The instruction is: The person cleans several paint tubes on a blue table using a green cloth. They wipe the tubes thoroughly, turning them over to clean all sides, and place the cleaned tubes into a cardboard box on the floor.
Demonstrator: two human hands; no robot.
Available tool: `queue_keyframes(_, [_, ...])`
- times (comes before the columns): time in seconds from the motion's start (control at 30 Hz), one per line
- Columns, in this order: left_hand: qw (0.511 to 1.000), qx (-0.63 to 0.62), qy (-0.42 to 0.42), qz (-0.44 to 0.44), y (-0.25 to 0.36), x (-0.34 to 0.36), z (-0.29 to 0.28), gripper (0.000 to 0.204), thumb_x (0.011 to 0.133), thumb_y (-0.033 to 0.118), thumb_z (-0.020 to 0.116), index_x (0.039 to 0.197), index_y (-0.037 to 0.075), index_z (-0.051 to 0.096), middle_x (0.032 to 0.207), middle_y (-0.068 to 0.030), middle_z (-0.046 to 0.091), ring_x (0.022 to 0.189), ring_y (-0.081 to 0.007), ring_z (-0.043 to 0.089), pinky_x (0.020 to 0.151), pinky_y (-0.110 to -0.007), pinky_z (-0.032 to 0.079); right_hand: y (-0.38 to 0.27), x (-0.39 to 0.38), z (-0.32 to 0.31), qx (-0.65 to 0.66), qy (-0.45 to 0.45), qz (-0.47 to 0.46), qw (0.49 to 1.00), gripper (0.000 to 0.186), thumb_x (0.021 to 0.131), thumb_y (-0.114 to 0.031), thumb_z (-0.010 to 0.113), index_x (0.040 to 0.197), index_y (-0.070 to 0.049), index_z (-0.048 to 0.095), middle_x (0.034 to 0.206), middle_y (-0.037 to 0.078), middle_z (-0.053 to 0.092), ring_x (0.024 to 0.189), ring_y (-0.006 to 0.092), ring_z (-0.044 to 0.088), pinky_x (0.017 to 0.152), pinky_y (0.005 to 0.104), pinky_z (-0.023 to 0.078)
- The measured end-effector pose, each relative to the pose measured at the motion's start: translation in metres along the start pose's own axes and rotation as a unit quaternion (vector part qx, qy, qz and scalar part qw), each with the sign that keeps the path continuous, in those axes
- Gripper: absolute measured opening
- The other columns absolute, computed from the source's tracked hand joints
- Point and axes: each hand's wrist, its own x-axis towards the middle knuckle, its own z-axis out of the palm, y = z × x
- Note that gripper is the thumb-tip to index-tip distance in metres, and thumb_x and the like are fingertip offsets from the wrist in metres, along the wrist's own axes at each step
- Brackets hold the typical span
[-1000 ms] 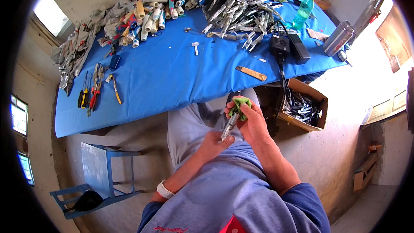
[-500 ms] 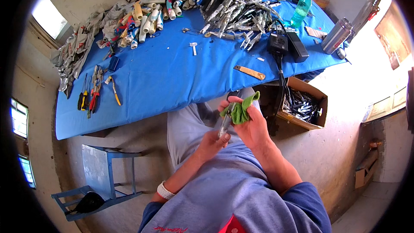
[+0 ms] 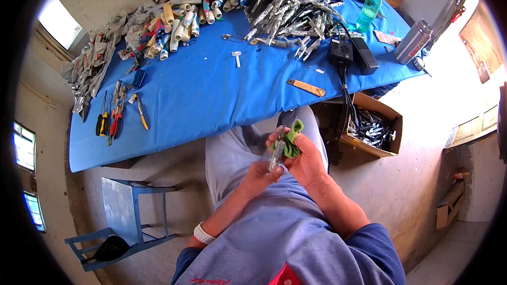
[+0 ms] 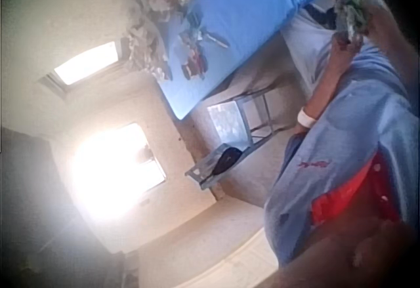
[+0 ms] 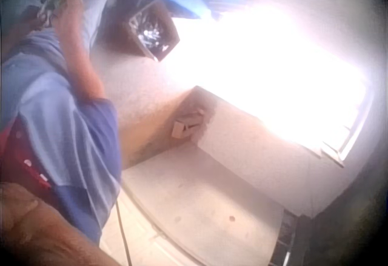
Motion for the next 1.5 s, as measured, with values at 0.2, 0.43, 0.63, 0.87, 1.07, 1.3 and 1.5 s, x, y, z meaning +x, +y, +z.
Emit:
queue_keyframes(0.2, [0.998, 0.059, 0.001, 0.005, 0.0, -0.001, 0.001, 0.047, 0.099, 0.044, 0.065, 0.077, 0.002, 0.064, 0.069, 0.0007, 0.058, 0.067, -0.0075, 0.051, 0.059, -0.028, 0.042, 0.003, -0.002, 0.0, 0.041, 0.017, 0.023, 0.999, 0.036, 0.103, -0.028, 0.048, 0.124, -0.001, 0.057, 0.121, 0.018, 0.064, 0.115, 0.0322, 0.062, 0.102, 0.0473, 0.049])
queue_keyframes(0.43, [0.991, 0.127, 0.011, 0.034, 0.0, 0.0, 0.0, 0.053, 0.097, 0.049, 0.064, 0.079, -0.001, 0.064, 0.061, -0.0018, 0.053, 0.062, -0.0096, 0.048, 0.056, -0.034, 0.041, 0.0, -0.005, 0.015, -0.026, 0.046, -0.014, 0.998, 0.02, 0.096, -0.01, 0.059, 0.112, 0.001, 0.064, 0.102, 0.014, 0.069, 0.094, 0.024, 0.066, 0.086, 0.0379, 0.054])
queue_keyframes(0.63, [0.988, 0.148, 0.023, 0.029, 0.003, -0.001, 0.002, 0.047, 0.097, 0.042, 0.068, 0.084, -0.003, 0.066, 0.06, -0.0015, 0.048, 0.064, -0.0076, 0.044, 0.055, -0.033, 0.04, 0.001, -0.002, 0.011, -0.023, 0.053, -0.013, 0.998, 0.018, 0.094, -0.006, 0.061, 0.109, 0.002, 0.065, 0.098, 0.013, 0.069, 0.09, 0.0223, 0.066, 0.084, 0.0354, 0.055])
queue_keyframes(0.87, [0.988, 0.153, 0.025, 0.021, 0.0, 0.0, 0.002, 0.047, 0.097, 0.042, 0.068, 0.084, -0.003, 0.067, 0.058, -0.0029, 0.046, 0.063, -0.008, 0.043, 0.054, -0.034, 0.04, 0.003, 0.0, 0.004, -0.022, 0.046, -0.021, 0.998, 0.015, 0.093, -0.004, 0.06, 0.106, 0.002, 0.062, 0.101, 0.016, 0.066, 0.094, 0.0273, 0.066, 0.088, 0.0431, 0.056])
queue_keyframes(1.07, [0.985, 0.169, 0.024, 0.023, -0.003, 0.001, 0.001, 0.052, 0.097, 0.046, 0.066, 0.082, -0.003, 0.064, 0.058, -0.0058, 0.043, 0.062, -0.0097, 0.042, 0.054, -0.036, 0.04, -0.003, 0.0, 0.006, -0.021, 0.047, 0.013, 0.999, 0.029, 0.08, 0.007, 0.045, 0.104, 0.002, 0.061, 0.102, 0.017, 0.063, 0.1, 0.0316, 0.062, 0.093, 0.0447, 0.052])
queue_keyframes(1.3, [0.985, 0.17, 0.024, 0.024, -0.002, 0.001, 0.0, 0.052, 0.098, 0.045, 0.065, 0.079, -0.003, 0.061, 0.059, -0.007, 0.045, 0.062, -0.0105, 0.042, 0.055, -0.036, 0.041, 0.0, 0.007, -0.001, -0.032, 0.01, -0.021, 0.999, 0.031, 0.087, -0.001, 0.045, 0.114, 0.003, 0.06, 0.109, 0.019, 0.063, 0.107, 0.0338, 0.061, 0.1, 0.0463, 0.048])
queue_keyframes(1.5, [0.99, 0.134, 0.03, 0.016, 0.007, 0.0, 0.005, 0.054, 0.098, 0.049, 0.063, 0.075, 0.0, 0.059, 0.061, -0.0026, 0.051, 0.062, -0.01, 0.046, 0.056, -0.035, 0.041, -0.001, 0.003, 0.001, 0.055, -0.025, -0.004, 0.998, 0.043, 0.103, -0.024, 0.036, 0.126, 0.006, 0.055, 0.126, 0.024, 0.061, 0.121, 0.0386, 0.057, 0.11, 0.0493, 0.041])
